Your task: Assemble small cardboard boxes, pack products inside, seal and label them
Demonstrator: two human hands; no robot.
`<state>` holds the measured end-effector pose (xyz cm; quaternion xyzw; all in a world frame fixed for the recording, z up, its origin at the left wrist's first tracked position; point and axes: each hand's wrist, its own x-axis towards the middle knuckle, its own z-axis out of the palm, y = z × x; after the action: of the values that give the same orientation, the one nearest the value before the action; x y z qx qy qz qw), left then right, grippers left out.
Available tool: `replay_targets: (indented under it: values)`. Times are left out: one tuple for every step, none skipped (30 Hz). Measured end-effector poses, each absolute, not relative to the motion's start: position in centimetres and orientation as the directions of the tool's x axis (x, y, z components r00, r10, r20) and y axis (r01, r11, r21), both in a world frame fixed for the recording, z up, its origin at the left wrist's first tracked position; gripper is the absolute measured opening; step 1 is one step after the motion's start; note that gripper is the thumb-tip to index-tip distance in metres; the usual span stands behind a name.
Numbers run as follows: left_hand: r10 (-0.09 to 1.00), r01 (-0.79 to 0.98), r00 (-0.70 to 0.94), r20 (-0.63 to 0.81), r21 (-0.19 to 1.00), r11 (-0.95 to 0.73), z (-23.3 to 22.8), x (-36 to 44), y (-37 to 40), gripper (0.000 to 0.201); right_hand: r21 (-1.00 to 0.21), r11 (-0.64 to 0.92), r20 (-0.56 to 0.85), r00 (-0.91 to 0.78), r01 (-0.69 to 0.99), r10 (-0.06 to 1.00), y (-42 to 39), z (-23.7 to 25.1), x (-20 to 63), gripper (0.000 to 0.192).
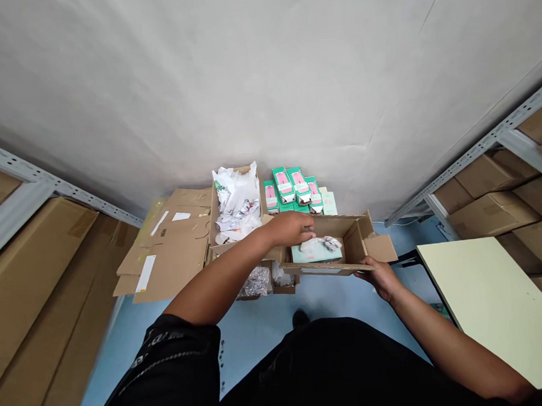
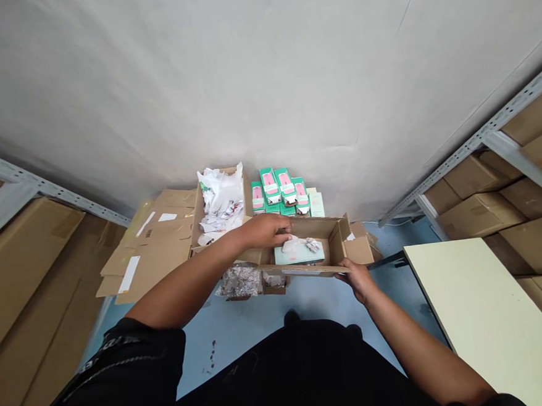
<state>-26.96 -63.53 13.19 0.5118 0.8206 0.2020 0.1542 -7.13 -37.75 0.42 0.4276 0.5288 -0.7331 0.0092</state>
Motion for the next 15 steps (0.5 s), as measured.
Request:
replay_targets:
  values:
    - [0.894,0.764,-0.446,-0.04,0.503,0.404,13.4,-26.9,-63.9,0.018,-0.765,-0.44,-0.64,-0.631,0.47,0.438,-37.6,0.5,-7.0,0.014]
    - [0.883,0.749,-0.468,-0.029,0.518,0.414,13.6,-26.9,-64.3,0.02,-0.764,-0.439,-0.642,-0.629,0.473,0.438,-37.5,0.5,-6.9,0.015]
    - [0.868,0.729,-0.496,-0.014,0.536,0.425,13.7,-26.9,-64.8,0.022,-0.764,-0.438,-0.642,-0.63,0.474,0.438,-37.4,0.4,-6.8,0.015]
    - [0.847,0.704,-0.532,0.002,0.557,0.441,13.7,-26.8,-65.4,0.023,-0.766,-0.437,-0.64,-0.632,0.472,0.438,-37.2,0.4,-6.8,0.015]
    - [0.817,0.672,-0.577,0.022,0.581,0.459,13.6,-26.7,-66.0,0.025,-0.768,-0.437,-0.637,-0.633,0.468,0.44,-37.0,0.3,-6.7,0.016]
    - [0.783,0.636,-0.621,0.04,0.609,0.474,13.3,-26.6,-66.7,0.026,-0.77,-0.438,-0.634,-0.633,0.464,0.444,-36.8,0.3,-6.6,0.016]
    - [0.742,0.595,-0.668,0.056,0.638,0.489,12.9,-26.5,-67.5,0.027,-0.773,-0.439,-0.63,-0.635,0.459,0.446,-36.7,0.2,-6.5,0.016]
    - [0.699,0.554,-0.712,0.061,0.66,0.507,12.4,-26.4,-68.3,0.029,-0.776,-0.438,-0.626,-0.639,0.453,0.448,-36.5,0.2,-6.4,0.016]
    - [0.646,0.512,-0.76,0.064,0.671,0.536,11.7,-26.2,-69.1,0.032,-0.781,-0.438,-0.62,-0.642,0.446,0.451,-36.4,0.2,-6.3,0.016]
    - [0.58,0.47,-0.812,0.071,0.67,0.575,11.0,-25.9,-69.8,0.037,-0.785,-0.437,-0.614,-0.646,0.439,0.454,-36.3,0.1,-6.3,0.016]
    - [0.495,0.41,-0.866,0.074,0.672,0.616,10.1,-25.5,-70.4,0.042,-0.789,-0.438,-0.608,-0.651,0.431,0.455,-36.2,0.2,-6.2,0.015]
    - [0.391,0.315,-0.919,0.051,0.692,0.65,9.2,-25.0,-70.8,0.046,-0.792,-0.44,-0.603,-0.657,0.424,0.453,-36.1,0.2,-6.2,0.014]
    - [0.31,0.205,-0.951,-0.009,0.733,0.649,8.2,-24.3,-71.1,0.051,-0.793,-0.443,-0.6,-0.661,0.417,0.45,-36.1,0.2,-6.2,0.013]
    - [0.27,0.098,-0.959,-0.087,0.792,0.603,7.1,-23.6,-71.3,0.054,-0.794,-0.448,-0.598,-0.664,0.411,0.449,-36.1,0.2,-6.3,0.012]
    - [0.244,-0.003,-0.958,-0.152,0.856,0.518,6.0,-22.8,-71.2,0.059,-0.792,-0.454,-0.598,-0.664,0.407,0.449,-36.0,0.2,-6.3,0.012]
